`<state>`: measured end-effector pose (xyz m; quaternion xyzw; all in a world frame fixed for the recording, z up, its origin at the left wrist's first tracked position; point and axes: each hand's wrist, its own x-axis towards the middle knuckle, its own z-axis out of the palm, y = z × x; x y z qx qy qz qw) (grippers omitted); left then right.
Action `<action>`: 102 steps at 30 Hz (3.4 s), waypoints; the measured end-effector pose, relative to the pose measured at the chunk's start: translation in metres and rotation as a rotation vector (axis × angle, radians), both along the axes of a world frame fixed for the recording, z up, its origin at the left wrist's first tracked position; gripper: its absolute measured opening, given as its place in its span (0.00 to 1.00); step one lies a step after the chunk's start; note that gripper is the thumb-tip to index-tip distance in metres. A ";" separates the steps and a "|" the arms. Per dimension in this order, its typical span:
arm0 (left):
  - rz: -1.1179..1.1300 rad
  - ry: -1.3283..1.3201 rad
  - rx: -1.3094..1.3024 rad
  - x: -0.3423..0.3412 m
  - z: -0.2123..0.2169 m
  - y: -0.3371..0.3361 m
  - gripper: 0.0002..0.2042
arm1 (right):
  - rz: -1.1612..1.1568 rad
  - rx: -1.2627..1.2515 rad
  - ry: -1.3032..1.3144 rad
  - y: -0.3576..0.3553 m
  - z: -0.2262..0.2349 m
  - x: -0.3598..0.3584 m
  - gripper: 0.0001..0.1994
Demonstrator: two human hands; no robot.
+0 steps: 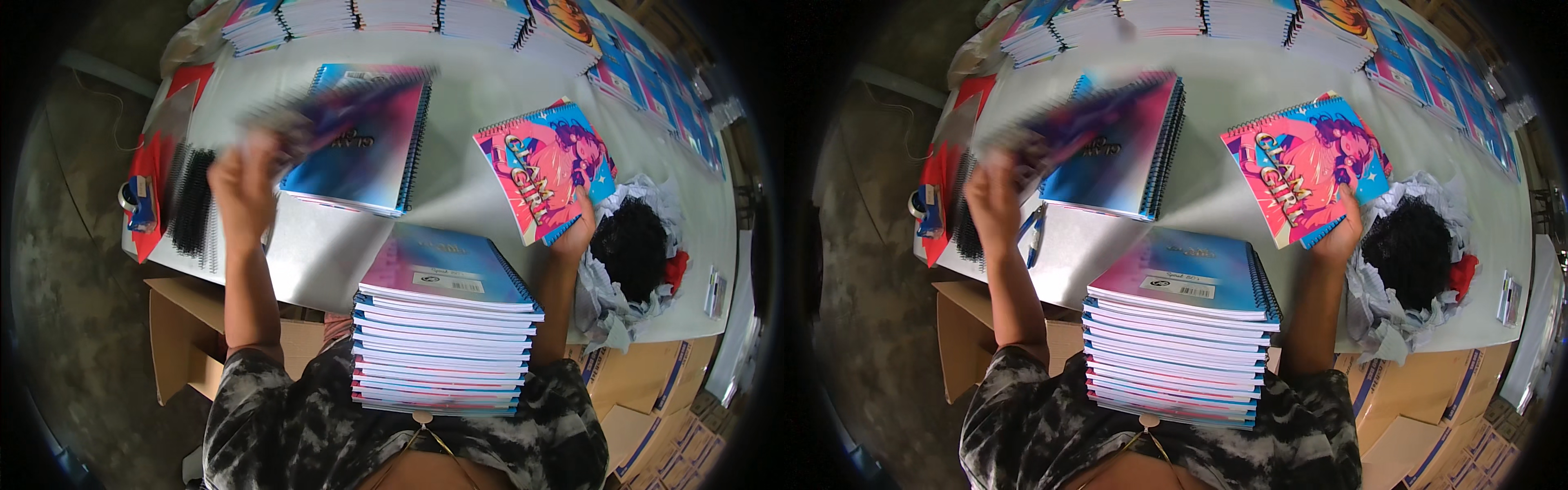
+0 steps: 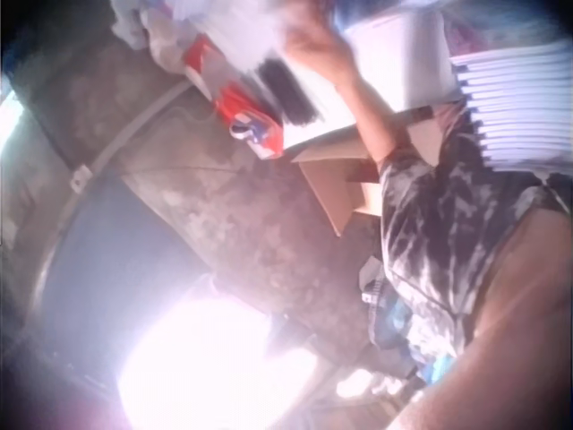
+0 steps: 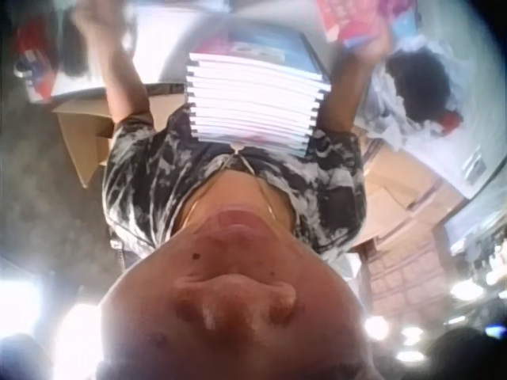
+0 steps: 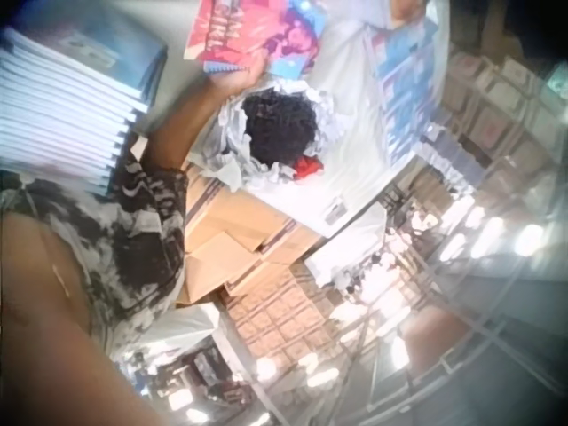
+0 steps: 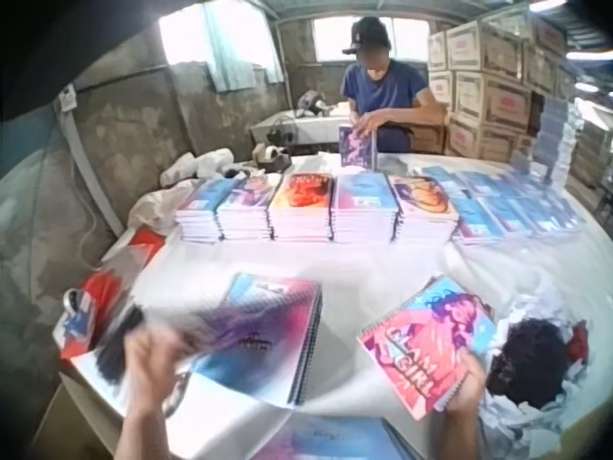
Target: The person assembles spiral-bound notebooks by inserting metal coils into the punched holes of the covers and pages. They repeatedly pick up a coil, align it with the holes, and press it through to bind the notebook, then place the finished unit on a growing stack.
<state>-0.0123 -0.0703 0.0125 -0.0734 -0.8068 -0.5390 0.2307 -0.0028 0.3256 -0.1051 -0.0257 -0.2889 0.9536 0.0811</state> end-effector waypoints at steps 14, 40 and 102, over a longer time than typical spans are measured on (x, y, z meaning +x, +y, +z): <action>0.191 0.201 0.644 -0.025 0.026 0.010 0.18 | 0.086 -0.017 0.033 -0.005 -0.003 0.000 0.21; -0.510 -0.023 0.429 0.045 -0.014 0.074 0.56 | 0.155 0.316 0.718 -0.036 0.027 0.026 0.20; -0.937 0.242 -0.506 0.049 -0.133 0.121 0.61 | 0.466 0.869 -0.389 0.125 -0.200 0.175 0.21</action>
